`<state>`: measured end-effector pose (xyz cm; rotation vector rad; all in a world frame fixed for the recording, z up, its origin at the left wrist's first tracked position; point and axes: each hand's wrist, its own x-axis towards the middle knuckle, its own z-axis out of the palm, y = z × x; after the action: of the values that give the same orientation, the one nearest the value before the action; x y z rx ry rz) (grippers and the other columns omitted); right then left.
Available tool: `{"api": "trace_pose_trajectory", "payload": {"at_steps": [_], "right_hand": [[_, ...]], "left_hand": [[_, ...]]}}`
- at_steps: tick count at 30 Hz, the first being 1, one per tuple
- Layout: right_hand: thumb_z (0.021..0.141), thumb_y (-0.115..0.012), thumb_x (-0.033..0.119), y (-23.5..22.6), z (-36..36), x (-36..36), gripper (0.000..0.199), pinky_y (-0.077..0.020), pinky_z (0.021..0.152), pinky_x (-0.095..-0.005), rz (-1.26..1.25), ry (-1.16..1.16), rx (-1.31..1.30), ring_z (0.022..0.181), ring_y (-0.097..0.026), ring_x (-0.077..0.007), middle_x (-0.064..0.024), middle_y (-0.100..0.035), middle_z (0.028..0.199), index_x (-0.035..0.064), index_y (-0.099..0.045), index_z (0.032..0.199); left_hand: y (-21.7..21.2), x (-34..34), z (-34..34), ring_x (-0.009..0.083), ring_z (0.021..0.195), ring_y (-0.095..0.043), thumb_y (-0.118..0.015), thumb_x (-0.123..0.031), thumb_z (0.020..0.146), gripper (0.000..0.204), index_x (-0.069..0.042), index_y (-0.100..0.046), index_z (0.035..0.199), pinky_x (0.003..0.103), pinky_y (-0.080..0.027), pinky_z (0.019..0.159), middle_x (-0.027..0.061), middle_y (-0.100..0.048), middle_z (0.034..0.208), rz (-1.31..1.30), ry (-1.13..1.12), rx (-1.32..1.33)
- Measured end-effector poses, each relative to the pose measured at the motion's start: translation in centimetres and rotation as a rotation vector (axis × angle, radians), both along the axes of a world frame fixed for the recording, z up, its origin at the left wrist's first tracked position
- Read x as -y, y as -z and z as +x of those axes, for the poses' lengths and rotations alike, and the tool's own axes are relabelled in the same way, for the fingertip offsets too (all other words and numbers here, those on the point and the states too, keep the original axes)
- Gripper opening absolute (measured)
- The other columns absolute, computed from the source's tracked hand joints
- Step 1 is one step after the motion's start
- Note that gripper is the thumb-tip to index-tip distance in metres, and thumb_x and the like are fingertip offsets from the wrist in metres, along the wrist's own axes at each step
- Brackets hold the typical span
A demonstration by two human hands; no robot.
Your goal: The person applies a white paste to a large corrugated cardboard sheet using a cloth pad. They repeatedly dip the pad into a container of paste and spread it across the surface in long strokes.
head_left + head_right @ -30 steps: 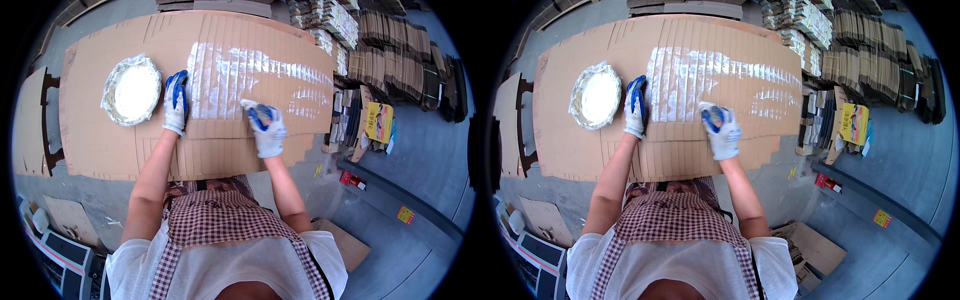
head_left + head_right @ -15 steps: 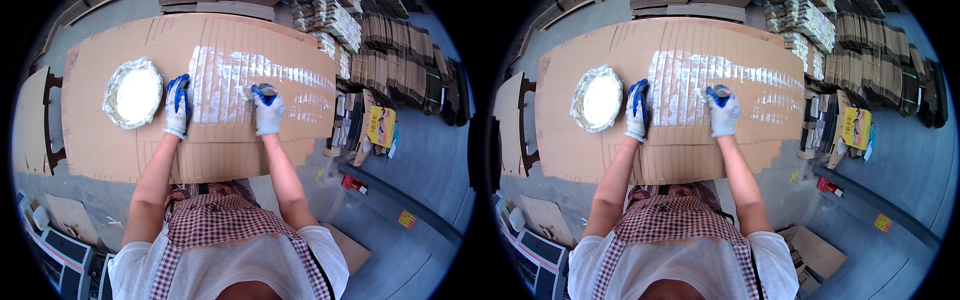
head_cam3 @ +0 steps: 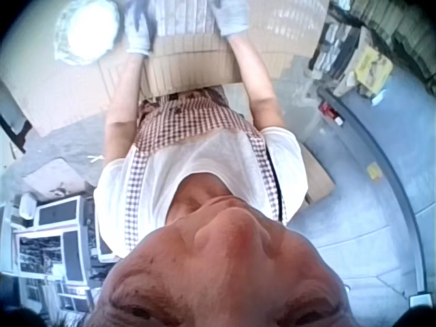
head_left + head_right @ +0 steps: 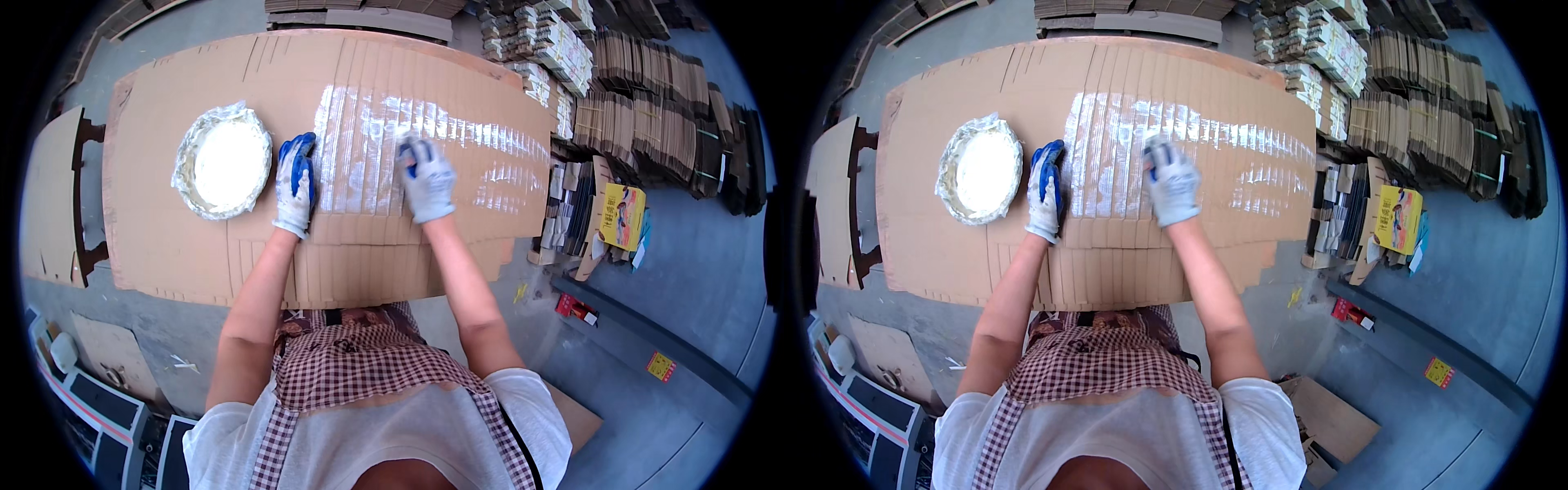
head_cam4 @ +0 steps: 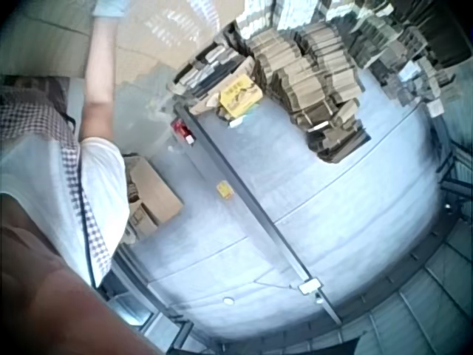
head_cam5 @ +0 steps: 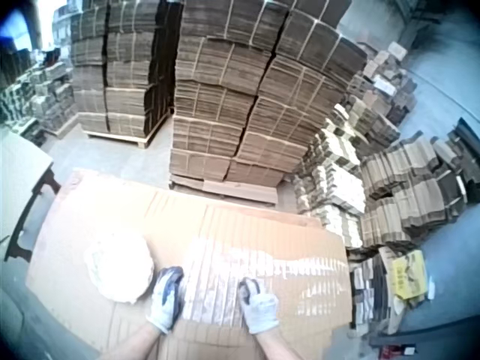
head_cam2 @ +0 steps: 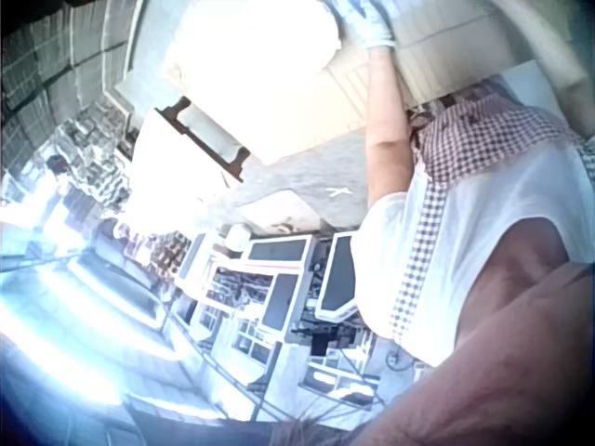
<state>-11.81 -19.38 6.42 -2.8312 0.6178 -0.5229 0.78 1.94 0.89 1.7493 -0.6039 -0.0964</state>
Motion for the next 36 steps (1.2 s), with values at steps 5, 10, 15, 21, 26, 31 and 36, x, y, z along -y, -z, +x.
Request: {"api": "trace_pose_trajectory", "payload": {"at_steps": [5, 10, 15, 21, 26, 31, 36], "right_hand": [[0.081, -0.068, 0.014, -1.6, 0.3, 2.7, 0.036, -0.0545, 0.077, -0.0419, 0.117, 0.226, -0.012, 0.09, -0.065, -0.0334, -0.0115, -0.062, 0.112, 0.0131, -0.062, 0.116], [0.082, -0.064, 0.016, -1.5, 2.0, -2.3, 0.039, -0.0537, 0.077, -0.0425, 0.005, -0.132, 0.016, 0.093, -0.064, -0.0295, -0.0088, -0.061, 0.115, 0.0165, -0.059, 0.12], [0.086, -0.062, 0.02, -0.3, 0.5, 5.0, 0.028, -0.0536, 0.077, -0.0433, 0.021, 0.248, -0.133, 0.094, -0.064, -0.0299, -0.0102, -0.06, 0.111, 0.0123, -0.059, 0.112], [0.084, -0.071, 0.022, -1.4, -1.9, 7.0, 0.028, -0.0528, 0.08, -0.0399, 0.392, 0.557, 0.211, 0.089, -0.067, -0.029, -0.0127, -0.067, 0.104, 0.006, -0.065, 0.106], [0.085, -0.072, 0.01, 0.3, -4.4, 8.7, 0.023, -0.0545, 0.078, -0.031, 0.887, 0.513, 0.205, 0.083, -0.066, -0.0174, -0.0081, -0.07, 0.097, 0.0013, -0.068, 0.106], [0.089, -0.064, -0.002, -3.6, -1.3, 6.3, 0.025, -0.0582, 0.078, -0.0288, 1.364, 0.298, 0.527, 0.089, -0.068, -0.0171, -0.0096, -0.069, 0.104, -0.0012, -0.065, 0.113], [0.086, -0.06, -0.005, -1.4, 3.8, 3.5, 0.033, -0.0588, 0.083, -0.0333, 1.488, 0.176, 0.634, 0.093, -0.069, -0.0204, -0.0121, -0.069, 0.109, -0.0031, -0.06, 0.119]], "left_hand": [[0.2, -0.5, 0.0, 0.0352, 0.124, -0.05, -0.041, -0.03, 0.1, 0.042, -0.001, -0.06, 0.124, 0.043, -0.035, 0.11, 0.0158, -0.059, 0.132, 0.021, -0.023, -0.009], [-0.5, -0.2, -0.1, 0.035, 0.125, -0.05, -0.04, -0.029, 0.101, 0.043, -0.001, -0.06, 0.125, 0.043, -0.033, 0.111, 0.0156, -0.059, 0.132, 0.034, 0.008, 0.011], [0.3, -0.6, 0.0, 0.0352, 0.126, -0.049, -0.039, -0.03, 0.101, 0.043, -0.001, -0.06, 0.126, 0.044, -0.031, 0.112, 0.0154, -0.059, 0.132, 0.057, -0.001, 0.056], [-0.5, -0.5, 0.0, 0.0352, 0.127, -0.048, -0.04, -0.03, 0.101, 0.044, -0.001, -0.059, 0.128, 0.044, -0.03, 0.113, 0.0154, -0.057, 0.134, 0.052, 0.017, 0.023], [-0.1, -0.3, 0.1, 0.0354, 0.128, -0.047, -0.04, -0.03, 0.101, 0.043, -0.002, -0.058, 0.129, 0.045, -0.03, 0.114, 0.0155, -0.057, 0.135, 0.057, 0.02, 0.052], [-0.4, -0.6, 0.0, 0.0353, 0.129, -0.046, -0.038, -0.031, 0.102, 0.044, -0.001, -0.057, 0.129, 0.045, -0.029, 0.114, 0.0158, -0.056, 0.135, 0.058, 0.025, 0.017], [-0.3, -0.5, 0.0, 0.0353, 0.13, -0.046, -0.037, -0.032, 0.102, 0.045, -0.002, -0.057, 0.129, 0.045, -0.028, 0.115, 0.0155, -0.056, 0.135, 0.09, 0.037, 0.062]]}}
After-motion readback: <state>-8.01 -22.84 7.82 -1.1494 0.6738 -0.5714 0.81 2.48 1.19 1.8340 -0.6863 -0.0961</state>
